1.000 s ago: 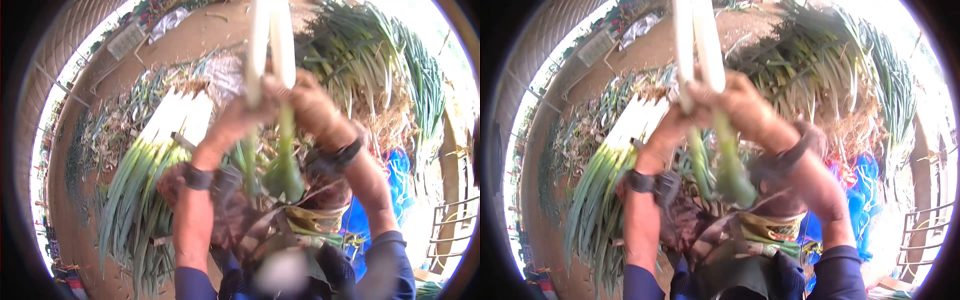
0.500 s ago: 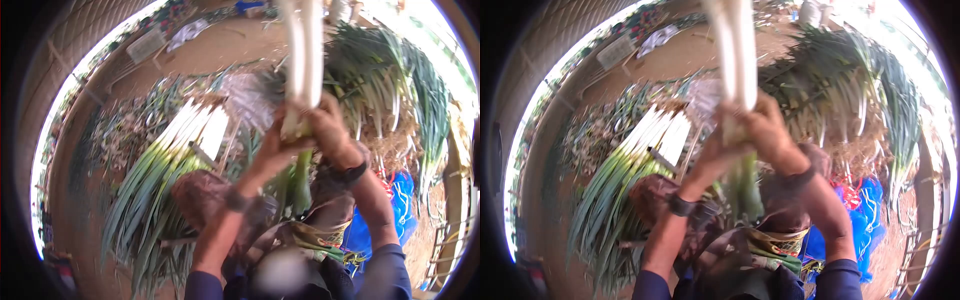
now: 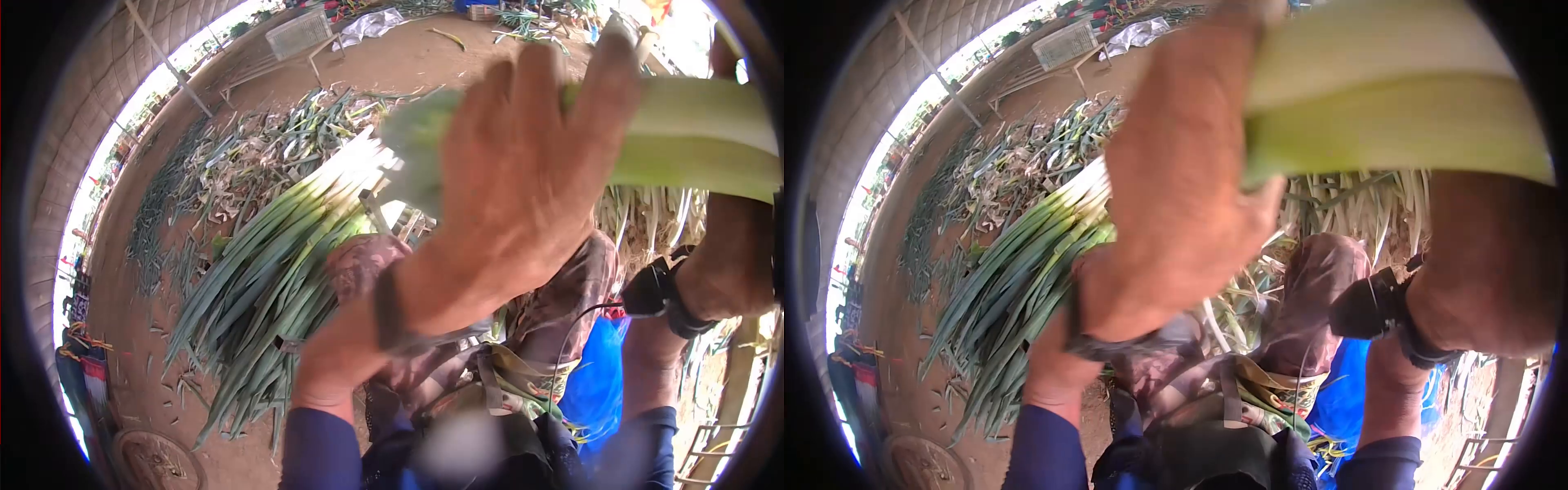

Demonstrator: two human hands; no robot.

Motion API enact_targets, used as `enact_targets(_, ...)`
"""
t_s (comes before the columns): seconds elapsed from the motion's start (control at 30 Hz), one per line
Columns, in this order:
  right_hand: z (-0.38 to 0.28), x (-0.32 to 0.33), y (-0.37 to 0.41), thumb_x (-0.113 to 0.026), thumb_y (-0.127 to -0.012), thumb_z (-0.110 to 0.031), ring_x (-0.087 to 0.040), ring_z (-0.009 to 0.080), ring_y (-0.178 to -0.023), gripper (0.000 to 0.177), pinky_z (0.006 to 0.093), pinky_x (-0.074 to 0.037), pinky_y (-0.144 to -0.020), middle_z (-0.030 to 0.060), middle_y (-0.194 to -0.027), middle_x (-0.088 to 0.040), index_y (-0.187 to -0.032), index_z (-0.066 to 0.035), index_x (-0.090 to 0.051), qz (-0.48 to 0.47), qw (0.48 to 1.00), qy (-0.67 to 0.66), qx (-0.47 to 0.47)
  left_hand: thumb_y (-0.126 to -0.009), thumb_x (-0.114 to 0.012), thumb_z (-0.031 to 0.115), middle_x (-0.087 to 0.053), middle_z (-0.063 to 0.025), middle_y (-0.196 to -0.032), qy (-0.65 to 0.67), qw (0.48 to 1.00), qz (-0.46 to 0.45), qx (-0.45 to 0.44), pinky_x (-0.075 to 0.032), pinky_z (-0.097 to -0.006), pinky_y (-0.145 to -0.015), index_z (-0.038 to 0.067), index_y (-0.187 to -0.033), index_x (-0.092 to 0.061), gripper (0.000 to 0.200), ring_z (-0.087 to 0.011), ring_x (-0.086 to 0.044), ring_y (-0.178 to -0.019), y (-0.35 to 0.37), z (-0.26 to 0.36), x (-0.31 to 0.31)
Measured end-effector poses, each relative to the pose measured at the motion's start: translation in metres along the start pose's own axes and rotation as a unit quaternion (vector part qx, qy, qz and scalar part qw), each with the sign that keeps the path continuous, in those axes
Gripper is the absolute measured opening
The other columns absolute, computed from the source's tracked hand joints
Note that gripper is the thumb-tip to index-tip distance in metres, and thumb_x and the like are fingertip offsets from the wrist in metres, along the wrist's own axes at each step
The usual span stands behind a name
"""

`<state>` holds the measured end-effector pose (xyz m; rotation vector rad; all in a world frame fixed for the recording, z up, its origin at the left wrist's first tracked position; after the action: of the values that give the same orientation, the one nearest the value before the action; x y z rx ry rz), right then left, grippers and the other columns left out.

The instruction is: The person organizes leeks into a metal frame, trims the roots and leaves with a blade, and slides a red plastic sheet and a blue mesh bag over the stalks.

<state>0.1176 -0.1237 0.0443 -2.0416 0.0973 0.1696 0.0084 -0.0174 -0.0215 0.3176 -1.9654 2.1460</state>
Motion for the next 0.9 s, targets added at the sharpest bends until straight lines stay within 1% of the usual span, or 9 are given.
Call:
enact_targets(0.1,0.019,-0.004,-0.019,-0.06,-0.097,-0.029,-0.061,0.0277,-0.111,0.048,0.041,-0.048,-0.101,0.0141,-0.119,-0.063,-0.135,0.0,-0.051,-0.044,0.997,-0.059,-0.004,-0.073,-0.07,-0.004,-0.059,-0.0174,-0.096,-0.083,0.996,-0.038,0.004,-0.051,-0.0453,-0.071,0.01,-0.131,-0.049,0.063,-0.0343,-0.062,-0.083,-0.045,0.001,0.07)
enact_targets(0.2,0.064,0.0,-0.029,-0.063,-0.096,-0.028,-0.06,0.0293,-0.115,0.048,0.0421,-0.047,-0.104,0.0142,-0.123,-0.063,-0.135,-0.001,-0.053,-0.071,0.992,-0.073,-0.068,-0.072,-0.071,-0.001,-0.061,-0.0184,-0.12,-0.469,0.865,-0.098,-0.146,-0.054,-0.042,-0.087,0.007,-0.138,-0.047,0.071,-0.0377,-0.064,-0.102,-0.056,-0.027,0.134)
enact_targets(0.3,0.133,0.033,-0.021,-0.071,-0.091,-0.029,-0.059,0.0301,-0.123,0.055,0.0431,-0.047,-0.105,0.0158,-0.128,-0.064,-0.136,-0.003,-0.054,-0.102,0.961,-0.015,-0.257,-0.071,-0.07,-0.003,-0.062,-0.0171,-0.124,-0.465,0.85,-0.249,-0.014,-0.056,-0.0398,-0.087,0.011,-0.141,-0.046,0.075,-0.0355,-0.066,-0.101,-0.043,-0.06,0.18)
enact_targets(0.37,0.179,0.066,-0.002,-0.074,-0.089,-0.03,-0.065,0.0257,-0.112,0.05,0.0377,-0.051,-0.099,0.0151,-0.125,-0.066,-0.126,0.001,-0.061,-0.048,0.938,-0.029,-0.343,-0.071,-0.068,-0.005,-0.063,-0.0165,-0.123,-0.482,0.8,-0.341,0.108,-0.056,-0.0403,-0.087,0.013,-0.142,-0.045,0.077,-0.034,-0.066,-0.1,-0.02,-0.1,0.188)
enact_targets(0.43,0.219,0.101,0.021,-0.07,-0.092,-0.031,-0.063,0.0286,-0.116,0.054,0.0394,-0.049,-0.101,0.0152,-0.129,-0.063,-0.133,0.0,-0.056,-0.028,0.896,0.019,-0.443,-0.075,-0.063,-0.007,-0.063,-0.0187,-0.113,-0.459,0.741,-0.424,0.245,-0.055,-0.0451,-0.083,0.01,-0.138,-0.043,0.068,-0.0375,-0.066,-0.094,0.021,-0.141,0.185)
enact_targets(0.6,0.322,0.161,0.066,-0.067,-0.095,-0.031,-0.065,0.0228,-0.11,0.049,0.0347,-0.051,-0.096,0.0119,-0.12,-0.066,-0.129,0.002,-0.057,-0.023,0.818,0.006,-0.575,-0.077,-0.055,0.0,-0.066,-0.0242,-0.104,-0.346,0.637,-0.544,0.423,-0.052,-0.0518,-0.083,0.006,-0.134,-0.042,0.059,-0.0438,-0.065,-0.096,0.114,-0.256,0.152)
enact_targets(0.7,0.388,0.177,0.093,-0.067,-0.095,-0.03,-0.066,0.0215,-0.107,0.049,0.0335,-0.051,-0.094,0.0108,-0.117,-0.066,-0.13,0.003,-0.056,-0.023,0.8,-0.004,-0.6,-0.074,-0.058,0.005,-0.066,-0.0262,-0.105,-0.303,0.624,-0.544,0.471,-0.05,-0.0537,-0.087,0.005,-0.134,-0.042,0.062,-0.0457,-0.064,-0.1,0.151,-0.303,0.125)
enact_targets(0.73,0.41,0.18,0.102,-0.067,-0.095,-0.03,-0.066,0.0212,-0.107,0.05,0.0334,-0.052,-0.093,0.0106,-0.117,-0.066,-0.13,0.003,-0.056,-0.022,0.786,-0.01,-0.618,-0.074,-0.057,0.007,-0.065,-0.0269,-0.112,-0.313,0.576,-0.571,0.493,-0.05,-0.0532,-0.089,0.004,-0.136,-0.043,0.064,-0.0451,-0.064,-0.104,0.159,-0.317,0.118)
enact_targets(0.9,0.496,0.171,0.119,-0.065,-0.097,-0.033,-0.066,0.0169,-0.1,0.044,0.0298,-0.052,-0.088,0.0091,-0.115,-0.067,-0.123,0.003,-0.06,-0.052,0.764,0.005,-0.643,-0.076,-0.055,0.008,-0.068,-0.0274,-0.104,-0.326,0.581,-0.564,0.488,-0.051,-0.0518,-0.089,0.0,-0.141,-0.042,0.067,-0.0445,-0.065,-0.101,0.208,-0.365,0.1)
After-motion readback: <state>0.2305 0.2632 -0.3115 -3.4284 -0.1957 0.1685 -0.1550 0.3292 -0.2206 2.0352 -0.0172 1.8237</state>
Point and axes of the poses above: each hand's wrist, its own y-axis away from the middle knuckle, its own x-axis out of the back of the hand, z = x × y, the point moved 2 cm from there along -y, towards the middle knuckle
